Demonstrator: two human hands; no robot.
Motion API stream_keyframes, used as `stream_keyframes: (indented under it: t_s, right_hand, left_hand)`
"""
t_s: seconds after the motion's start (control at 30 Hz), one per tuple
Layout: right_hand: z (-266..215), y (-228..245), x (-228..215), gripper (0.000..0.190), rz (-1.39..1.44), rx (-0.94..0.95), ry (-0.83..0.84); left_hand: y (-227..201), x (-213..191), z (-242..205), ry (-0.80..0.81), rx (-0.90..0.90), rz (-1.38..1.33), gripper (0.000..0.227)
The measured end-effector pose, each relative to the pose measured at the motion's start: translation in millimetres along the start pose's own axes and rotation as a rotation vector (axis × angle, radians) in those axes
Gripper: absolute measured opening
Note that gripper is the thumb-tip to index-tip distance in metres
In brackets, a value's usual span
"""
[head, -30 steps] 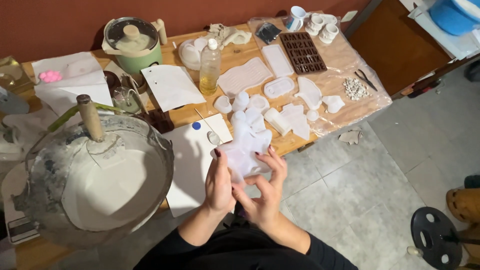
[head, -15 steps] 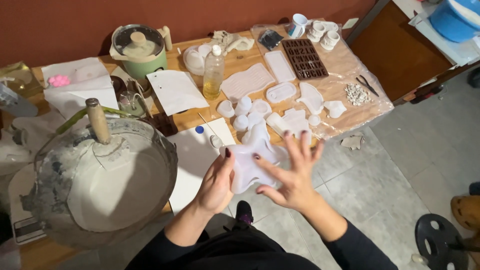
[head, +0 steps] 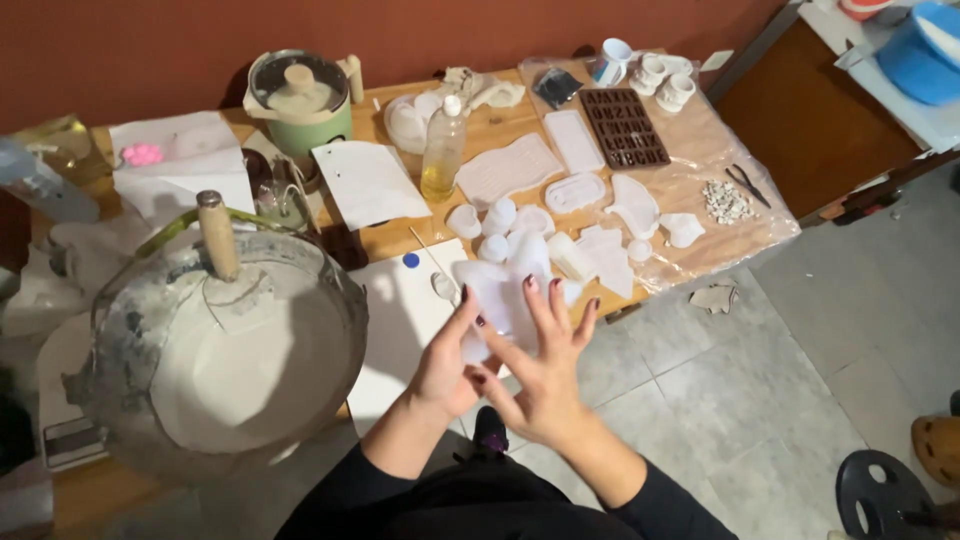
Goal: Mixing casting material in a bucket and preparing a star-shaped mold.
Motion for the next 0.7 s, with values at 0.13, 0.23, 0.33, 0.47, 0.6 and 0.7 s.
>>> stream_keyframes:
  t_s: [0.13, 0.23, 0.33, 0.47, 0.6, 0.7]
  right_hand:
    - [-12.1, -2.2, 17.8, 0.028, 0.106, 0.107, -0.088]
    - [-15.2, -6.7, 20.6, 0.014, 0.542, 0.196, -0.141]
    - [-11.4, -13.9, 15.6, 0.013, 0.665, 0.232, -0.139]
    - [2.8, -19.3, -8.9, 0.03, 0.279, -0.015, -0.181]
    - [7.4, -17.4, -9.9, 0.035, 0.159, -0.065, -0.264]
    - [6.6, -21.8, 3.8, 0.03, 0.369, 0.101, -0.425]
  left_hand:
    - [-15.1, 13.6, 1.7, -0.053, 0.132, 0.052, 0.057]
    - [-19.1, 20.0, -2.6, -0.107, 0.1, 0.049, 0.057]
    - [-14.5, 11.3, -1.1, -0.127, 0.037, -0.001, 0.06]
    - [-18.1, 2.0, -2.0, -0.1, -0.022, 0.004, 0.062]
    - [-17.6, 11.3, -6.2, 0.097, 0.023, -0.068, 0.07]
    - [-2.4, 2.0, 6.9, 0.148, 0.181, 0.004, 0.073]
Point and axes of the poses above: each hand's wrist, its own z-axis towards the middle knuckle, its own x-axis out of the palm, y = z × x, the point moved 4 cm from there along z, towards the middle knuckle, and after that the axes turned 12 degrees about z, right-handed, at the moved point
